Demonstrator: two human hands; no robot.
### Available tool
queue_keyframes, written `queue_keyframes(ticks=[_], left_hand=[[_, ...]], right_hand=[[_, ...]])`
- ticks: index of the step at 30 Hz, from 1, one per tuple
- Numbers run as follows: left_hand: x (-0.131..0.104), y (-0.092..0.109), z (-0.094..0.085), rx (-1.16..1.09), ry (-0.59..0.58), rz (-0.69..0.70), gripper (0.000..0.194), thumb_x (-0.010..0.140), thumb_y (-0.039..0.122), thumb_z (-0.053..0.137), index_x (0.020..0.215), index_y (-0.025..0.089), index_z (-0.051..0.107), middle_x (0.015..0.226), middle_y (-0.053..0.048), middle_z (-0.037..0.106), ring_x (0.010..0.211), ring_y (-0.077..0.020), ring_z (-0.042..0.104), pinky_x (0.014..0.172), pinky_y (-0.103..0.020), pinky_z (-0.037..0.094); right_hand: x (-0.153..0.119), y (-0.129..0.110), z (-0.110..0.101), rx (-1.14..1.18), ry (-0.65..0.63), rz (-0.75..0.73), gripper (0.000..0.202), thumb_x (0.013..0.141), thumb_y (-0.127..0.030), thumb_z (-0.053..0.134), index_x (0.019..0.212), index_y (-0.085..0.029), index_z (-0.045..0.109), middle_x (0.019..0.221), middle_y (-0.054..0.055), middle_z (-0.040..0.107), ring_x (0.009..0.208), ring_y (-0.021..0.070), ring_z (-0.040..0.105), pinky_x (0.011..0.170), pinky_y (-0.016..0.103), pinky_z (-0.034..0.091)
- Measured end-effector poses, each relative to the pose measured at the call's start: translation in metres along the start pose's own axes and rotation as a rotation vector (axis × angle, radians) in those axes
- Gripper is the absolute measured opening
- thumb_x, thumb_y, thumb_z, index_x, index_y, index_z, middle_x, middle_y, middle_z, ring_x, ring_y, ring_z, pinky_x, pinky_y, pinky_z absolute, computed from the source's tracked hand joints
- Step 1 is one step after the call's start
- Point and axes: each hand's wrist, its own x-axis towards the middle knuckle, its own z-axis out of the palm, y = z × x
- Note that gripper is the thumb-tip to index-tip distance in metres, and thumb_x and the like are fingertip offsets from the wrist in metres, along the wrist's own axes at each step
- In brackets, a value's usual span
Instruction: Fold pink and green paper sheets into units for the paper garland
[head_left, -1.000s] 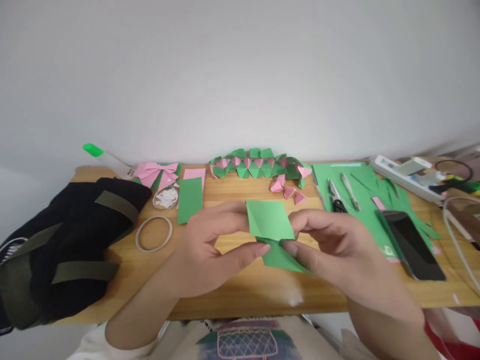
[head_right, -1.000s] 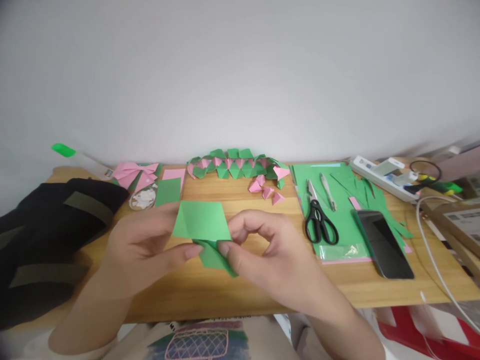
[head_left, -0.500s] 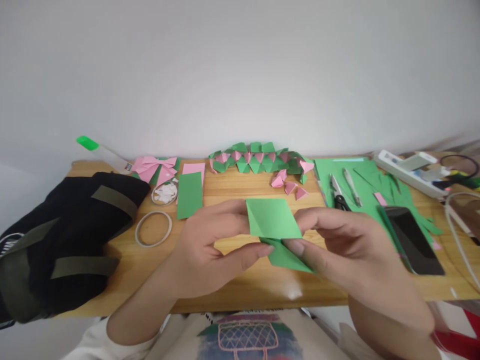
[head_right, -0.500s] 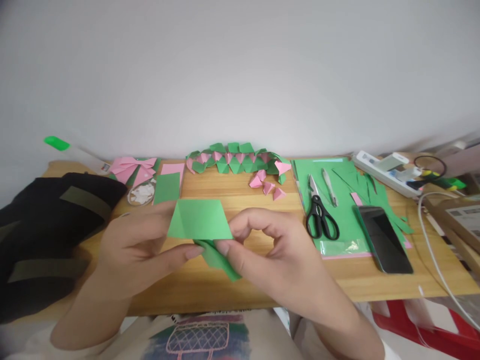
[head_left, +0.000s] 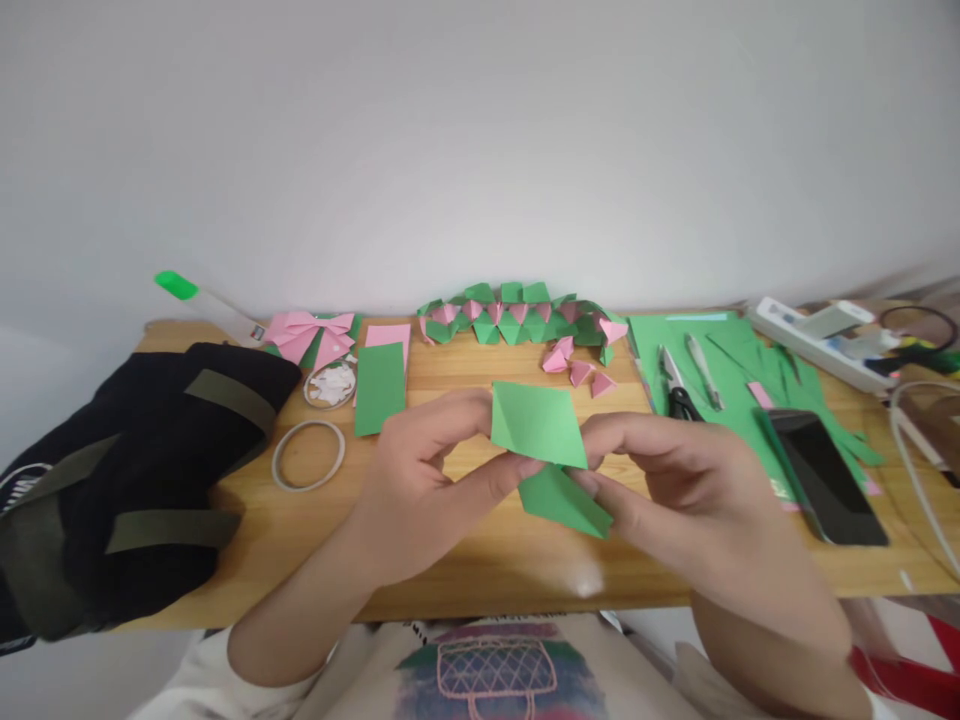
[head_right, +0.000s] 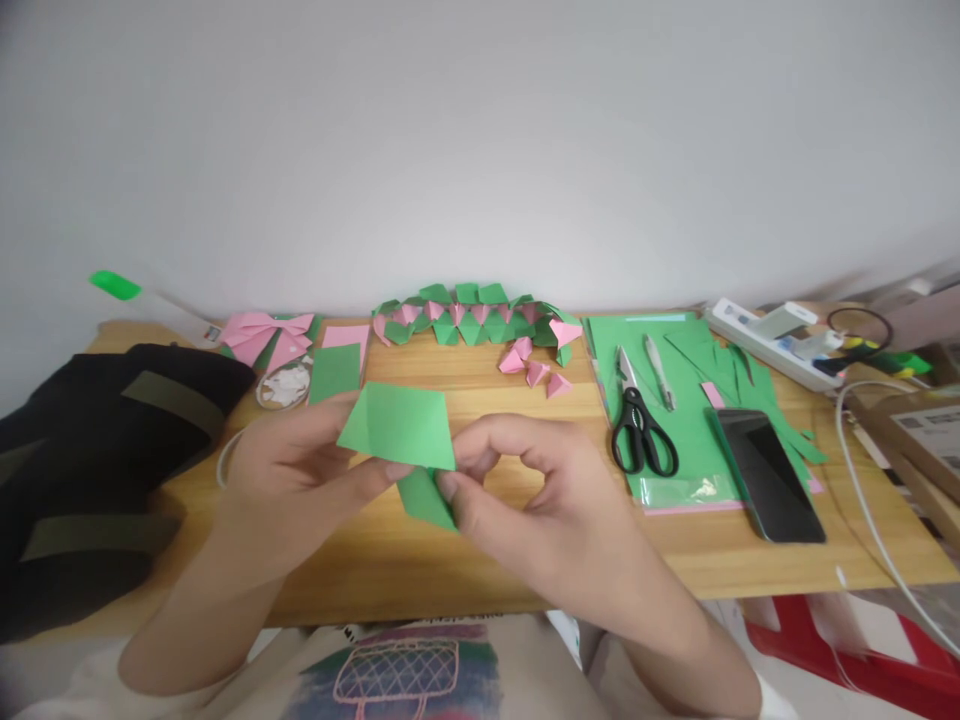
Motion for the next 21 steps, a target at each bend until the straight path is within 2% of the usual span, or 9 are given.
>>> queue_keyframes(ticks=[3, 6, 8, 11, 15, 21], left_hand=[[-0.001, -0.001, 0.0, 0.001, 0.023, -0.049, 0.011, 0.082, 0.017, 0.071, 0.09, 0.023, 0.075, 0.084, 0.0, 0.075, 0.079, -0.0152, 0.068, 0.072, -0.026, 0.056], [-0.002, -0.003, 0.001, 0.016, 0.039, -0.123, 0.004, 0.082, 0.021, 0.071, 0.086, 0.021, 0.074, 0.074, -0.001, 0.071, 0.078, -0.0182, 0.068, 0.073, -0.03, 0.056], [-0.002, -0.003, 0.002, 0.014, 0.046, -0.146, 0.005, 0.083, 0.022, 0.07, 0.086, 0.021, 0.073, 0.072, -0.001, 0.069, 0.079, -0.0188, 0.067, 0.075, -0.031, 0.056], [-0.001, 0.0, 0.004, 0.065, 0.04, -0.158, 0.005, 0.083, 0.02, 0.068, 0.085, 0.021, 0.073, 0.077, -0.001, 0.071, 0.081, -0.0185, 0.067, 0.074, -0.03, 0.054], [0.001, 0.007, 0.004, 0.195, -0.013, -0.076, 0.011, 0.086, 0.017, 0.063, 0.09, 0.021, 0.073, 0.084, 0.0, 0.073, 0.08, -0.0157, 0.065, 0.07, -0.026, 0.051], [0.002, 0.01, 0.003, 0.381, -0.045, 0.101, 0.016, 0.089, 0.014, 0.06, 0.094, 0.024, 0.072, 0.085, 0.002, 0.072, 0.076, -0.0139, 0.064, 0.069, -0.024, 0.047]], right_hand=[[-0.003, 0.001, 0.0, 0.04, 0.003, 0.024, 0.01, 0.089, -0.027, 0.064, 0.085, -0.027, 0.073, 0.072, -0.002, 0.067, 0.067, 0.0109, 0.059, 0.062, 0.021, 0.049], [-0.004, 0.002, 0.001, 0.097, 0.125, 0.057, 0.014, 0.089, -0.04, 0.064, 0.086, -0.03, 0.074, 0.075, -0.001, 0.068, 0.07, 0.013, 0.061, 0.062, 0.023, 0.049], [-0.002, 0.003, 0.002, 0.092, 0.081, 0.08, 0.019, 0.083, -0.046, 0.069, 0.084, -0.028, 0.073, 0.075, 0.0, 0.068, 0.07, 0.0144, 0.062, 0.06, 0.024, 0.05], [0.004, 0.006, 0.003, 0.049, 0.025, 0.103, 0.015, 0.082, -0.037, 0.072, 0.081, -0.023, 0.071, 0.074, 0.001, 0.068, 0.067, 0.0134, 0.06, 0.059, 0.024, 0.05], [0.009, 0.008, 0.003, 0.111, 0.011, 0.098, 0.009, 0.085, -0.028, 0.068, 0.081, -0.021, 0.07, 0.075, 0.001, 0.07, 0.069, 0.0127, 0.063, 0.062, 0.023, 0.052], [0.007, 0.01, 0.001, 0.222, 0.033, 0.127, 0.007, 0.081, -0.031, 0.074, 0.079, -0.024, 0.075, 0.074, 0.0, 0.072, 0.068, 0.012, 0.063, 0.062, 0.022, 0.051]])
